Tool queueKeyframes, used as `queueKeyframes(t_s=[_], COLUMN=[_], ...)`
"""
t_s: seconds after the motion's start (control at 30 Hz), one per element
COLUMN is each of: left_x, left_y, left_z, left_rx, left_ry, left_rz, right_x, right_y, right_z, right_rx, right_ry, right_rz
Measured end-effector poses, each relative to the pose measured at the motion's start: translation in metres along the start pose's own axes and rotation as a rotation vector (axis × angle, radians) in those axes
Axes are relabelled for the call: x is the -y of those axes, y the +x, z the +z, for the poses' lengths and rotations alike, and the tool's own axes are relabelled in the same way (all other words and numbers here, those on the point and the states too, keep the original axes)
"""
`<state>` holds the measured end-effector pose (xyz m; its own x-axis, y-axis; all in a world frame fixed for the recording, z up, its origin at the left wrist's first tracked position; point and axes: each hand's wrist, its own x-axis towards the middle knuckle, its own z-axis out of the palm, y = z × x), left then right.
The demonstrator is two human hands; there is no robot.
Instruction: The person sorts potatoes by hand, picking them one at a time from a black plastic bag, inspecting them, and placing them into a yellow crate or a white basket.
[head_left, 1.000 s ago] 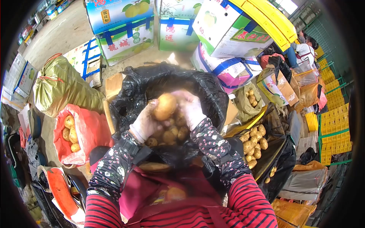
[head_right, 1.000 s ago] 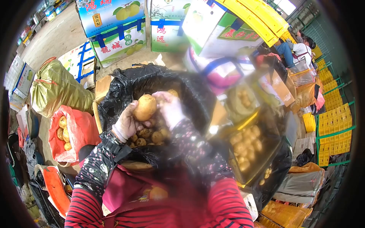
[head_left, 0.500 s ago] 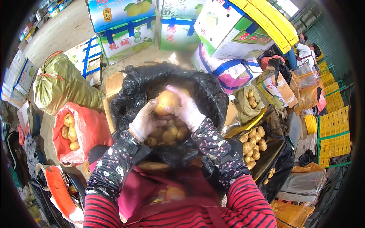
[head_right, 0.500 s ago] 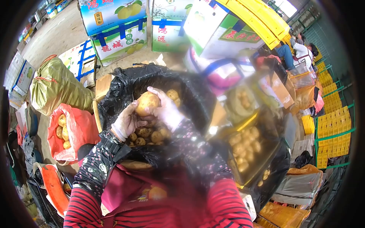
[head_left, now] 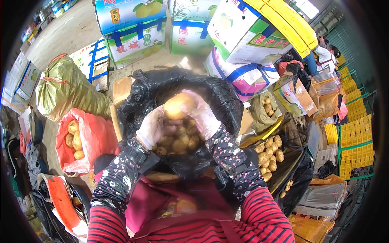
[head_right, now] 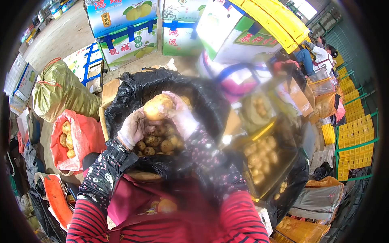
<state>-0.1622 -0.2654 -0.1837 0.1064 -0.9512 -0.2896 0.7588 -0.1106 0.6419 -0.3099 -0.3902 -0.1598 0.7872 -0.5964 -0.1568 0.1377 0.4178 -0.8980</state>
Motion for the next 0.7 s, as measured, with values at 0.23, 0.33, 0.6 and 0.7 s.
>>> queueKeyframes(t_s=[0.23,0.33,0.6,0.7], left_x=[0.003,0.006,0.001,0.008], left_y=[0.005,0.007,0.007,0.029], left_z=[-0.014,-0.011,-0.039,-0.078], left_rx=[-0.018,0.015,-0.011,-0.053], left_ry=[0.108,-0.055,-0.007,0.074], left_rz=[0.030,0.038,0.024,0.056], right_x=[-0.001,-0.010,-0.026,0.010], right_y=[-0.002,0.004,0.018,-0.009], right_z=[0.001,0.001,-0.013,-0.010], right_rx=[-0.013,0.045,0.055,-0.024], right_ry=[0.065,0.023,-0.566,-0.003], right_rz=[-0.028,-0.145,-0.508,-0.045])
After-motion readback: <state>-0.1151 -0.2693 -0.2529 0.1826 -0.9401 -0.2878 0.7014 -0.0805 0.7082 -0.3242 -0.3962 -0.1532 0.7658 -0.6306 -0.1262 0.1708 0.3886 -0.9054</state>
